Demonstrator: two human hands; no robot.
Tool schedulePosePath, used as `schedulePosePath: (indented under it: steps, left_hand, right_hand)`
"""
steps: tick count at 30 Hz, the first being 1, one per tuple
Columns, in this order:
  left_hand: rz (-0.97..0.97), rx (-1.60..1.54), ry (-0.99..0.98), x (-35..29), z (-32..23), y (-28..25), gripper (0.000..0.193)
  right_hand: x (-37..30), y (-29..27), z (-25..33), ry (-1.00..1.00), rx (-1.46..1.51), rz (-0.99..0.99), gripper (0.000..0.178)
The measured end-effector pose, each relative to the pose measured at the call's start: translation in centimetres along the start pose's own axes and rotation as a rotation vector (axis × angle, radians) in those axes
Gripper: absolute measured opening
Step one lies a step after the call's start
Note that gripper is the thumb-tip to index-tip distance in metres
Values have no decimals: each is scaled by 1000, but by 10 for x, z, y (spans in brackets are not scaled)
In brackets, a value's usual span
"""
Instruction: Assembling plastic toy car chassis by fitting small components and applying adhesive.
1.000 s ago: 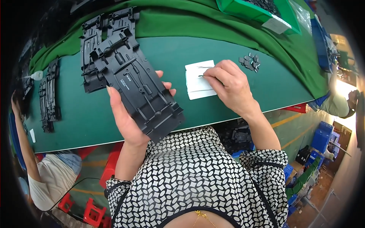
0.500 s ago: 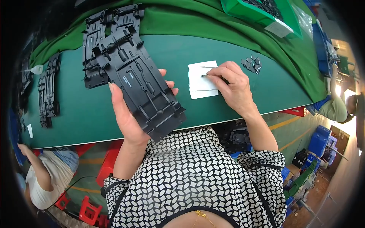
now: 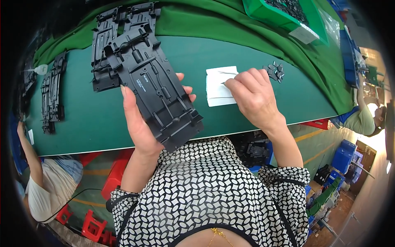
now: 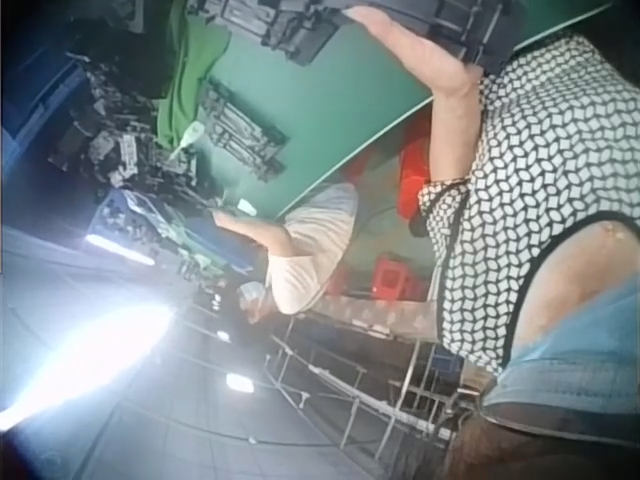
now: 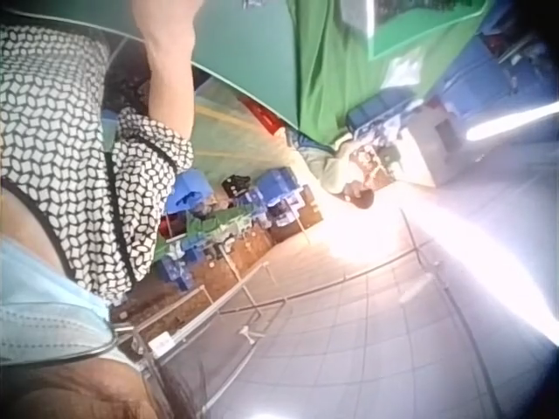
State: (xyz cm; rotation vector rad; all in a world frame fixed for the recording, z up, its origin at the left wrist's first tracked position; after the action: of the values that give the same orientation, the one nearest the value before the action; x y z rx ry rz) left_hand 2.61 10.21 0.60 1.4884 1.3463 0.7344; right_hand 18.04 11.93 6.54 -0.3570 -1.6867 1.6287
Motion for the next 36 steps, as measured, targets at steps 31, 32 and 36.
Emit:
schedulePosePath:
  steps: [31, 32, 36]
  left_hand:
    - [-88, 167, 20, 11, 1, -3, 81]
    - [-76, 171, 24, 11, 1, -5, 81]
    - [-45, 206, 9, 11, 5, 0, 81]
  right_hand:
    - [-9, -29, -13, 433, 581, -168, 15]
    - [-4, -34, -2, 334, 616, -173, 16]
    - [5, -42, 52, 24, 700, -205, 27]
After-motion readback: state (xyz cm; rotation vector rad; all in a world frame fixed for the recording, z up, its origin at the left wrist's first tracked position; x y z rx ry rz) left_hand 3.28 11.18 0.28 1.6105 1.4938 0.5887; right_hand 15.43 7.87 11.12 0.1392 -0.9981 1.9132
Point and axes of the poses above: each hand's wrist, its own x-axis towards the middle knuckle, its own y-axis out of the palm, z = x × y, the point moved 9 cm from there along x, towards the middle knuckle, and after that the axes turned 3 degrees about z, right-handed, at the moved point
